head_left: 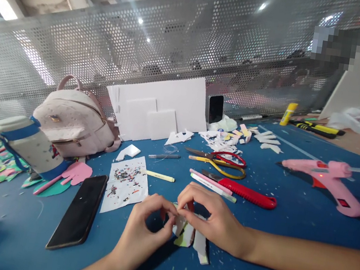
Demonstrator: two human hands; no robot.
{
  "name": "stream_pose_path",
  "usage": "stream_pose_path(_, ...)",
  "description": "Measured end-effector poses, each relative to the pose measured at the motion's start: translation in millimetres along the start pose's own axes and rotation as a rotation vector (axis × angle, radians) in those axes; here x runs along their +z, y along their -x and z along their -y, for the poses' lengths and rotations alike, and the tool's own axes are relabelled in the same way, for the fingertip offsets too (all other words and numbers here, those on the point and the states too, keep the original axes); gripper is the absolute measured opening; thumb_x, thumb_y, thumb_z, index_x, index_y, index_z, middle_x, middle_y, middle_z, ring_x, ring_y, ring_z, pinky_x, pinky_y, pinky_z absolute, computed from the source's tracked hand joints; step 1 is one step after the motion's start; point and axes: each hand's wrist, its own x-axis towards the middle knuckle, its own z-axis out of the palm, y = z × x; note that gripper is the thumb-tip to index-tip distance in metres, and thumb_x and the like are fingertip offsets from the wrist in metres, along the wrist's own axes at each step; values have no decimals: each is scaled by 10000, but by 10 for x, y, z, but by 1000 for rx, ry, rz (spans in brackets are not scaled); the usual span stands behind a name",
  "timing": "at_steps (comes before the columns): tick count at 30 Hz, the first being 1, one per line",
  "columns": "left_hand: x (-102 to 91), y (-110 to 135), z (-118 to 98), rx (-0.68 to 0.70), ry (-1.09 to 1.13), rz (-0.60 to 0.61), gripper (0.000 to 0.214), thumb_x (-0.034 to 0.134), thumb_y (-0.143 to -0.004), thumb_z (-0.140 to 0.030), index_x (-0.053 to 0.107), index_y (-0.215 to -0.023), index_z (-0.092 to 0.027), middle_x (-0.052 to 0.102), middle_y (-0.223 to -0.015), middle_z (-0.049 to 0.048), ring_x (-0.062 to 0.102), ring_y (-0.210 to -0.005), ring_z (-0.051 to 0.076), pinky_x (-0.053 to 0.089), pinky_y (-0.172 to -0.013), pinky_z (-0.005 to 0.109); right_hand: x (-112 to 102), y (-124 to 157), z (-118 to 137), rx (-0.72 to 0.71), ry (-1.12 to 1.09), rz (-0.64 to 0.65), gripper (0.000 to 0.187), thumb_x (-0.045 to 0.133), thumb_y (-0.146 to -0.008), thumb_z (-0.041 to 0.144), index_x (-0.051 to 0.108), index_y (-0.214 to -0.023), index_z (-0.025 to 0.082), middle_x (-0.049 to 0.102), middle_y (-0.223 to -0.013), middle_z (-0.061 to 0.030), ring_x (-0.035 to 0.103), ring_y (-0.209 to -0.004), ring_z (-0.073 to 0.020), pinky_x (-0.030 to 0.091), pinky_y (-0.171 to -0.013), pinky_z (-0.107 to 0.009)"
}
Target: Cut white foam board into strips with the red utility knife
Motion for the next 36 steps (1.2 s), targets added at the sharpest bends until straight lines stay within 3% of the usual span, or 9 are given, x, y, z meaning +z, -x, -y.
stream_pose_path(7,-19,-24,10,-107,51,3,140,645,-869,-190,773,-813,-199,738,-768,21,647,-737,170,470,-717,259,-6,-12,1,111,-72,-27,90,610,-969,232,614,-890,190,596,-862,-6,556,-779,-138,461,-718,-259)
stream_pose_path(22,-25,0,41,-223,216,4,145,697,-848,-279,797,-803,-185,783,-783,64,688,-746,203,508,-707,276,-18,-33,9,115,-101,-2,109,602,-972,255,635,-892,189,613,-858,-15,561,-754,-137,469,-690,-257)
stream_pose_path(29,-30,-21,44,-258,385,-31,117,746,-829,-268,804,-802,-170,772,-725,58,656,-632,151,516,-629,228,-17,-38,24,176,-133,-17,111,611,-962,270,629,-894,184,630,-857,-21,591,-767,-145,484,-696,-257)
stream_pose_path(33,-56,-50,42,-244,461,-100,81,774,-817,-250,805,-791,-180,779,-710,42,644,-608,118,501,-598,183,-30,-55,52,225,-199,34,116,601,-960,281,633,-915,178,648,-887,-30,621,-782,-148,499,-703,-252)
stream_pose_path(36,-71,-72,41,-220,485,-150,73,782,-814,-244,803,-775,-186,785,-727,37,692,-682,132,530,-663,188,-29,-72,98,283,-258,109,127,629,-942,298,634,-916,174,660,-862,-25,622,-720,-135,501,-675,-246)
